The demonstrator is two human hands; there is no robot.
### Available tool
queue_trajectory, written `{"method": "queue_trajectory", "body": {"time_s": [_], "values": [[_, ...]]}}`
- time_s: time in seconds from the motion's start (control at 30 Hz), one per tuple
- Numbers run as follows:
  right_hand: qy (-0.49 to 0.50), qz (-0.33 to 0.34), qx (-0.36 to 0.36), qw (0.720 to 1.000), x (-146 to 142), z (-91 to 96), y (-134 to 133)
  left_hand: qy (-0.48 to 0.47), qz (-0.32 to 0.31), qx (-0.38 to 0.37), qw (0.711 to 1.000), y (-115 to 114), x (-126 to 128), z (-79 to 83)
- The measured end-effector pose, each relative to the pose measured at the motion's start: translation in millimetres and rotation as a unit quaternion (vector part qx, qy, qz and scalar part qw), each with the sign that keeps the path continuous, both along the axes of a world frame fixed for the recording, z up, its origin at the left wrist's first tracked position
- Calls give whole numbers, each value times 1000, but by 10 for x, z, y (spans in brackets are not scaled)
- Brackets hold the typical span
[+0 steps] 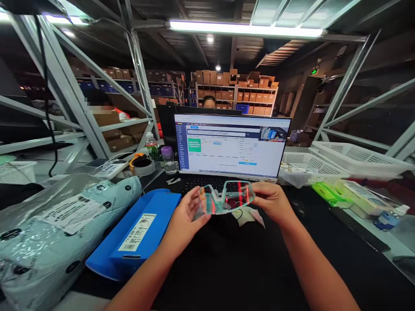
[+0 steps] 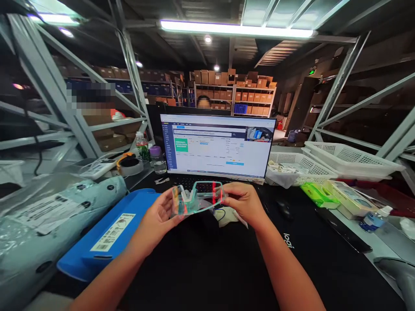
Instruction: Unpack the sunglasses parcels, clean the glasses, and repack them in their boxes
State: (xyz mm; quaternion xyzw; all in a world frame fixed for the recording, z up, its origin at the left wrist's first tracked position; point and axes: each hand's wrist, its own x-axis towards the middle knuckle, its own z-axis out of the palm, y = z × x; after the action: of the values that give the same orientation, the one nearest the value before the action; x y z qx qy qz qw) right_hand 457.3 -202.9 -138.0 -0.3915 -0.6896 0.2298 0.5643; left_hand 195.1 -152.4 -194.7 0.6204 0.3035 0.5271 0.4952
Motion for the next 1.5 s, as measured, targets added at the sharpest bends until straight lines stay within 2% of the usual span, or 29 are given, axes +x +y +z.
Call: {"method": "queue_trajectory", "body": {"time_s": [0.07, 0.13, 0.2, 0.3, 0.43, 0.53, 0.63, 0.7, 0.77, 0.83, 0.87, 0.93, 1.0, 1.03, 1.1, 1.23, 1.4, 1.5], "values": [[28, 25, -15, 999, -111, -61, 33, -33, -23, -43, 998, -9, -54, -42], [74, 54, -57, 994, -206, -140, 84, -51, -22, -50, 997, -42, -106, -92], [135, 85, -124, 979, -291, -235, 148, -72, -21, -49, 996, -81, -149, -142], [212, 133, -193, 949, -384, -366, 241, -90, -58, -46, 993, -129, -193, -193], [199, 192, -212, 937, -350, -423, 291, -91, -103, -28, 990, -183, -225, -190], [153, 203, -194, 948, -213, -380, 268, -110, -129, -18, 985, -224, -226, -152], [160, 203, -184, 948, -90, -305, 207, -136, -142, -52, 979, -251, -216, -117], [151, 194, -184, 952, -51, -237, 139, -113, -140, -66, 982, -253, -221, -111], [88, 154, -149, 973, -44, -146, 42, -51, -116, -41, 991, -243, -234, -132], [-13, 87, -57, 994, -58, -40, -80, 20, -57, 22, 998, -226, -248, -182], [-63, 53, 0, 997, -67, 12, -146, 47, -13, 62, 997, -216, -251, -211], [-145, 3, 97, 985, -83, 101, -271, 87, 80, 138, 983, -199, -252, -252], [-198, -14, 150, 969, -86, 159, -363, 116, 151, 199, 961, -191, -253, -237], [-218, -15, 162, 962, -83, 176, -392, 138, 166, 223, 951, -191, -257, -204], [-250, -10, 171, 953, -71, 189, -415, 199, 160, 274, 927, -204, -270, -95], [-268, 14, 146, 952, -62, 167, -375, 293, 101, 339, 888, -255, -265, 130], [-252, 58, 93, 961, -88, 107, -288, 267, 8, 338, 902, -296, -173, 205], [-248, 69, 77, 963, -106, 82, -243, 231, -8, 362, 903, -280, -136, 249]]}}
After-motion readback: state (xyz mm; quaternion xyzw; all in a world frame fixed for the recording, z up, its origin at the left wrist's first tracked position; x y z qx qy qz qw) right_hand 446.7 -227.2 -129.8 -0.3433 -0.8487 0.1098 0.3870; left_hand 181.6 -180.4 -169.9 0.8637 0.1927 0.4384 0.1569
